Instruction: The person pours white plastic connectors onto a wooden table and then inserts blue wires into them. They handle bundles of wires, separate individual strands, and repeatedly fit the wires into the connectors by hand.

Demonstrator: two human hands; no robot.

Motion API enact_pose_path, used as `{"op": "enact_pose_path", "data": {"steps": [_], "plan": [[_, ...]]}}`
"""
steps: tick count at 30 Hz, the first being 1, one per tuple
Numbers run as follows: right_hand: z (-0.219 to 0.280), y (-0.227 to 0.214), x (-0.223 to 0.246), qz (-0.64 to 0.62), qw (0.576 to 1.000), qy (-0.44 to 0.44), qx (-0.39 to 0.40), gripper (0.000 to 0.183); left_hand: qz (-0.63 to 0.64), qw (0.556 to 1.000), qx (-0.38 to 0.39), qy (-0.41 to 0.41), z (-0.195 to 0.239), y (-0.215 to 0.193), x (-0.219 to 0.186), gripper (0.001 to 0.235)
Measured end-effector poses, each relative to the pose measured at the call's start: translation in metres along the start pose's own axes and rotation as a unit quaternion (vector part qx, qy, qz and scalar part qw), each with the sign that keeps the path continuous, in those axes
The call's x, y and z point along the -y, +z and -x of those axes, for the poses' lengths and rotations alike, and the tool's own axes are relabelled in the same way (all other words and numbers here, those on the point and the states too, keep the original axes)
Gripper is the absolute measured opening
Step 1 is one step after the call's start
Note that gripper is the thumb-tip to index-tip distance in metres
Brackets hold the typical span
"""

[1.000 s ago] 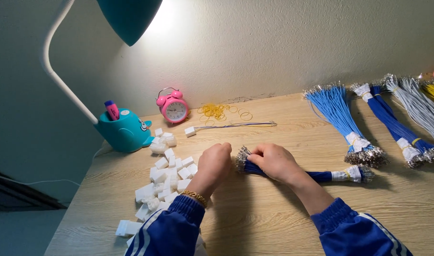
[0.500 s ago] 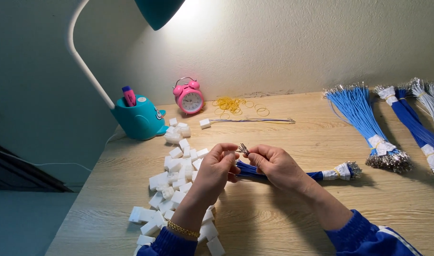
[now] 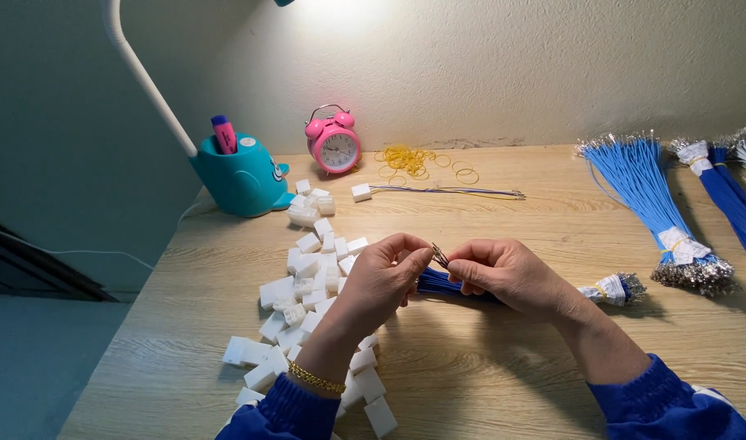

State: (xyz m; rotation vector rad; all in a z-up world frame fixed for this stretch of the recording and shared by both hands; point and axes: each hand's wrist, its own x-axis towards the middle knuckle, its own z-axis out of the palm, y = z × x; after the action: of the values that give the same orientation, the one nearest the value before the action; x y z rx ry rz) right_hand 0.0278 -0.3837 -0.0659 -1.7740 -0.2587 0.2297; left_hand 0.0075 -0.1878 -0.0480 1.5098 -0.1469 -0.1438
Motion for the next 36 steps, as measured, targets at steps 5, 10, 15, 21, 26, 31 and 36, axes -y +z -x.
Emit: {"op": "enact_pose_path", "data": {"steps": [5, 10, 15, 21, 26, 31, 36], "plan": [[0.000, -0.002, 0.004, -0.106, 0.990, 0.065, -0.059, 0.017, -0.256, 0.965, -0.040, -0.038, 0.000, -0.005, -0.003, 0.012], [-0.005, -0.002, -0.005, -0.128, 0.986, 0.042, -0.096, 0.016, -0.346, 0.936, 0.003, -0.069, 0.019, -0.002, -0.041, 0.016], [-0.018, 0.001, -0.026, -0.096, 0.989, 0.014, -0.109, 0.013, -0.465, 0.884, -0.004, -0.046, 0.024, -0.003, -0.048, 0.027], [-0.010, 0.013, -0.007, 0.101, 0.988, 0.024, -0.117, 0.012, -0.579, 0.797, -0.079, 0.155, 0.074, 0.048, -0.011, 0.008], [0.000, 0.015, 0.003, 0.236, 0.965, 0.035, -0.106, 0.015, -0.586, 0.654, -0.085, 0.471, 0.116, 0.077, 0.071, 0.023], [0.010, 0.015, 0.016, 0.232, 0.968, 0.048, -0.076, 0.016, -0.615, 0.600, -0.030, 0.511, 0.113, 0.043, 0.056, 0.018], [0.024, 0.020, 0.023, 0.211, 0.974, 0.066, -0.048, 0.016, -0.678, 0.609, 0.010, 0.412, 0.109, 0.003, 0.048, 0.006]]}}
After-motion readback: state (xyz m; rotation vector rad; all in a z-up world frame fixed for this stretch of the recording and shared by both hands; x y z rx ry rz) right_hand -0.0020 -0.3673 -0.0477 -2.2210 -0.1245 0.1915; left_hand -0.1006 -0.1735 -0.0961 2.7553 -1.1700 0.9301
